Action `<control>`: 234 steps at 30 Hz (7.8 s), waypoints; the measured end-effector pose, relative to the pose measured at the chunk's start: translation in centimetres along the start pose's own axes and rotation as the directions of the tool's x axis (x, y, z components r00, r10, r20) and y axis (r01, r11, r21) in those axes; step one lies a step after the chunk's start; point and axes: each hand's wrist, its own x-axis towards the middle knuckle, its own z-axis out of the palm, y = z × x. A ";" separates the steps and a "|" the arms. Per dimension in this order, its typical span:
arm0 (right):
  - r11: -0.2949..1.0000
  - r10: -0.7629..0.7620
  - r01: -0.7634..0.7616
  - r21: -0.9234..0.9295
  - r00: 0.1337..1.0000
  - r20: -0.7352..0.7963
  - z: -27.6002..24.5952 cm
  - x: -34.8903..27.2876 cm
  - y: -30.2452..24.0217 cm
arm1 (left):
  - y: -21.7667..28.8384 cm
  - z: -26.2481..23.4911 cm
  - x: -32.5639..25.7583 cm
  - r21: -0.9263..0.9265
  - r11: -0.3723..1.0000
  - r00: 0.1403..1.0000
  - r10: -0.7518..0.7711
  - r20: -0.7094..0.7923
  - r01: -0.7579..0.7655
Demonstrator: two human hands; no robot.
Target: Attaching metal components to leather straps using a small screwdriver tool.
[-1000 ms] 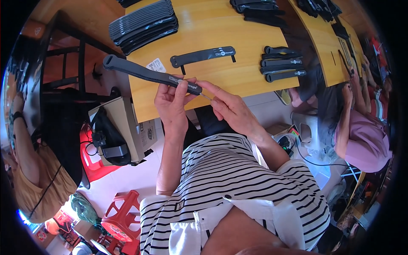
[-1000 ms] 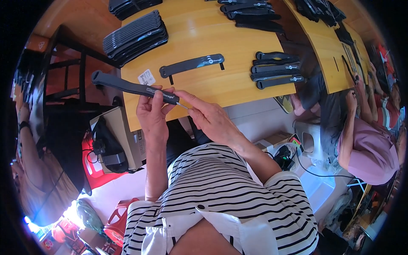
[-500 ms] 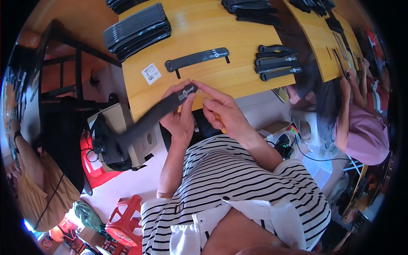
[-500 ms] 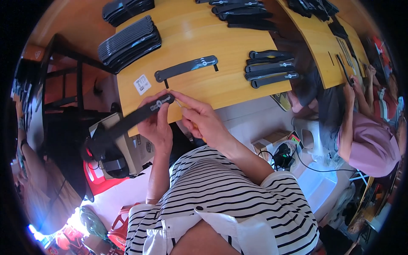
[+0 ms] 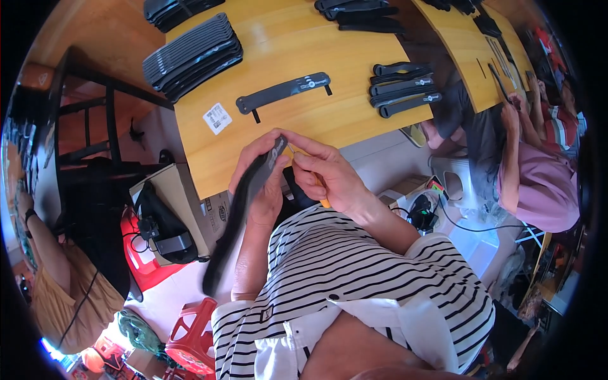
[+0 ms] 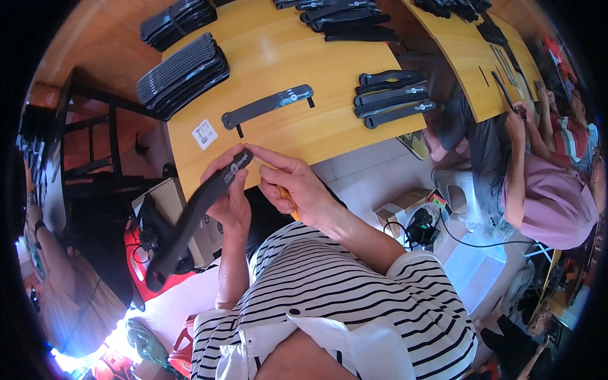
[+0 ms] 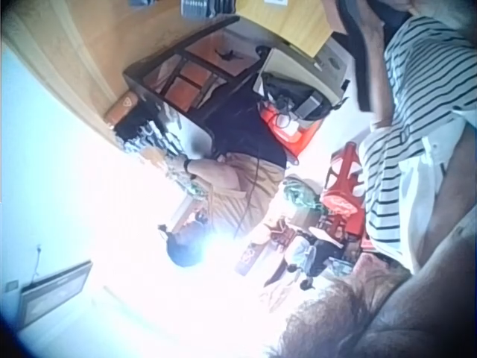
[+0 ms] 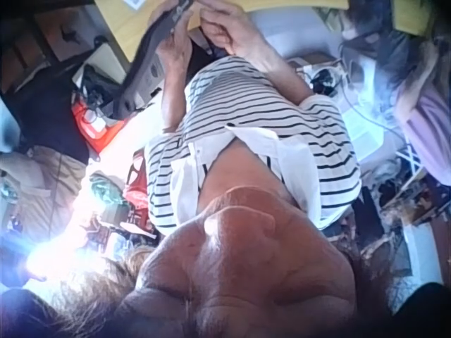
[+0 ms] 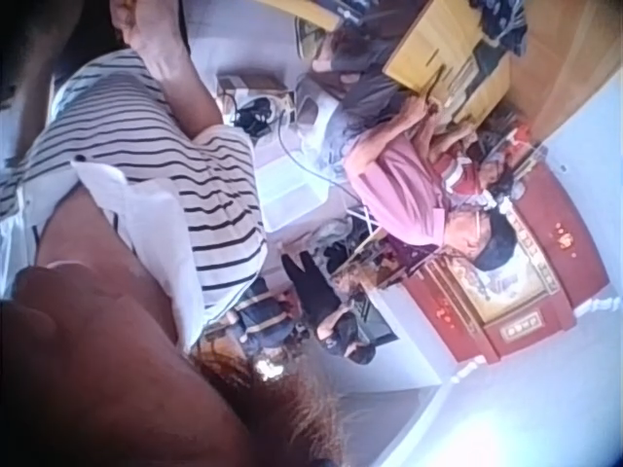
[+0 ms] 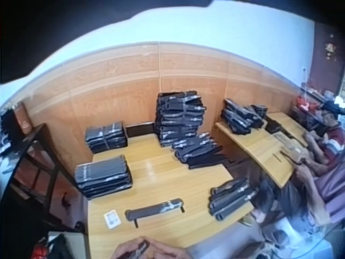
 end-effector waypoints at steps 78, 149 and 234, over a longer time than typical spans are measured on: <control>0.326 -0.183 0.333 -0.885 0.941 0.286 -1.5 -0.6 -2.1 | 1.9 -3.3 3.6 -0.172 0.536 0.555 -0.726 0.406 0.827; 0.803 0.138 0.057 -0.593 0.950 0.279 -2.6 -1.6 -4.6 | 1.4 -1.2 1.8 -0.051 0.246 0.200 -0.631 0.750 0.968; 0.195 -0.601 0.348 -0.917 0.781 0.169 -2.4 -2.1 -17.5 | -3.5 -9.6 -1.9 0.575 0.565 0.805 -0.453 -0.382 0.591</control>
